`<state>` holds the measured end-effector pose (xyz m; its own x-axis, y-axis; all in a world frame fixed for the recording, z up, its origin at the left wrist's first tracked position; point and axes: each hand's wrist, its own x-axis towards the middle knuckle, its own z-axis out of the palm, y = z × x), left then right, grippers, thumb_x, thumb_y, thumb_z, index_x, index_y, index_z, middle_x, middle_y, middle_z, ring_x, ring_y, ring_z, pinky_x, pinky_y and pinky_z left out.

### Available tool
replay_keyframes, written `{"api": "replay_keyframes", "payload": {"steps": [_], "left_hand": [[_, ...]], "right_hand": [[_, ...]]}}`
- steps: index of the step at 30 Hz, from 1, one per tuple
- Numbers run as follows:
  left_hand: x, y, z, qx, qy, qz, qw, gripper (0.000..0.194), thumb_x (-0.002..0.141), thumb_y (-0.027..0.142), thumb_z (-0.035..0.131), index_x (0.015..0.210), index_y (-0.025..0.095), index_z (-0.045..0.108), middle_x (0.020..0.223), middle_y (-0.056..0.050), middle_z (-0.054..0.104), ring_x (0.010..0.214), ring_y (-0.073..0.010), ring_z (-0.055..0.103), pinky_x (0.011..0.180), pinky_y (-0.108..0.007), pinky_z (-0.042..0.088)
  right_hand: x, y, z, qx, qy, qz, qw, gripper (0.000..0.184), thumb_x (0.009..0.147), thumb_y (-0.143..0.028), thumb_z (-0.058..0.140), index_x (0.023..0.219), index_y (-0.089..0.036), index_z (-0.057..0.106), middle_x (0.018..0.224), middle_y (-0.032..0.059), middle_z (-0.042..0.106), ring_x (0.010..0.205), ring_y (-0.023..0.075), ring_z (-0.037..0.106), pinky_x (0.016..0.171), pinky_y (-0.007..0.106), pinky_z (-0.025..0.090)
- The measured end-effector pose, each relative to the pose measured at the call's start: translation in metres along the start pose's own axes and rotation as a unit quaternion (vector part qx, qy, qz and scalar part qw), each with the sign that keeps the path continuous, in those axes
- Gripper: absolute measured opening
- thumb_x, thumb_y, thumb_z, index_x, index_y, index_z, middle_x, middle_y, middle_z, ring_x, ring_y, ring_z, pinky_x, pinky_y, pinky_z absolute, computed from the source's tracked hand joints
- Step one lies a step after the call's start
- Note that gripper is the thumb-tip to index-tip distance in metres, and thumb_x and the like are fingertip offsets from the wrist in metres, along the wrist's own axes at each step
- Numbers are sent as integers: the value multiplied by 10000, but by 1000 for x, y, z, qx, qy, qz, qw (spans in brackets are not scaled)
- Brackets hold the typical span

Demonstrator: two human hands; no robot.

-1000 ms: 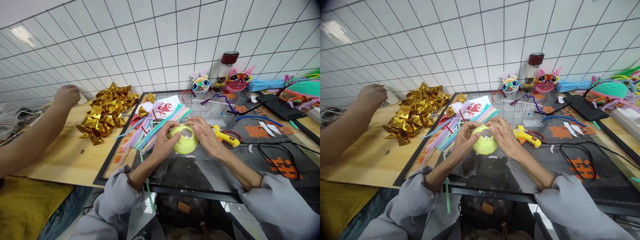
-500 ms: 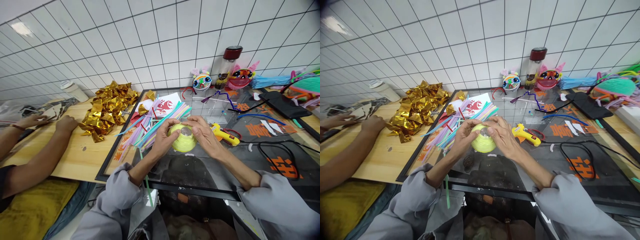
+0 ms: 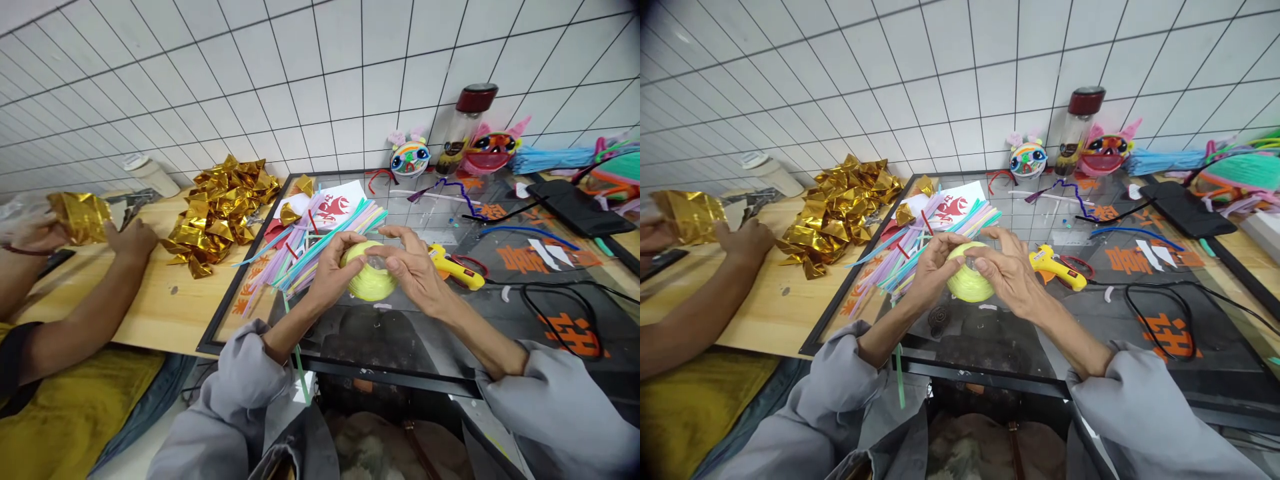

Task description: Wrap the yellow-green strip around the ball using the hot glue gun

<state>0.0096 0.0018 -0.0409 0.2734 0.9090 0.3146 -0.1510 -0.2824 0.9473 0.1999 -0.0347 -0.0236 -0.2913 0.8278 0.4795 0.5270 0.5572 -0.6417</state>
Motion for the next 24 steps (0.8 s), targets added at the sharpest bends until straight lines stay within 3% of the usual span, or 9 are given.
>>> {"api": "replay_keyframes", "payload": {"steps": [7, 14, 24], "left_hand": [[2, 2, 2, -16, -2, -4, 1000, 298, 804, 310, 753, 1041, 216, 598, 1072, -32, 641, 1027, -175, 612, 935, -290, 473], [6, 0, 1, -26, 9, -19, 999, 336, 769, 334, 769, 1015, 210, 576, 994, -16, 640, 937, -160, 607, 846, -272, 474], [5, 4, 3, -35, 8, -27, 999, 349, 747, 335, 795, 992, 215, 577, 1047, -28, 659, 990, -168, 623, 907, -288, 482]], "right_hand": [[1, 1, 3, 48, 8, 13, 999, 636, 1020, -681, 303, 1177, -267, 760, 1363, 140, 542, 1358, 318, 490, 1117, 575, 362], [2, 15, 3, 73, 78, 58, 993, 687, 1005, -715, 287, 1152, -244, 765, 1302, 139, 586, 1305, 317, 526, 1110, 573, 360], [3, 5, 8, 9, 35, 21, 999, 670, 1009, -711, 271, 1154, -298, 779, 1351, 116, 565, 1318, 316, 512, 1082, 561, 375]]}}
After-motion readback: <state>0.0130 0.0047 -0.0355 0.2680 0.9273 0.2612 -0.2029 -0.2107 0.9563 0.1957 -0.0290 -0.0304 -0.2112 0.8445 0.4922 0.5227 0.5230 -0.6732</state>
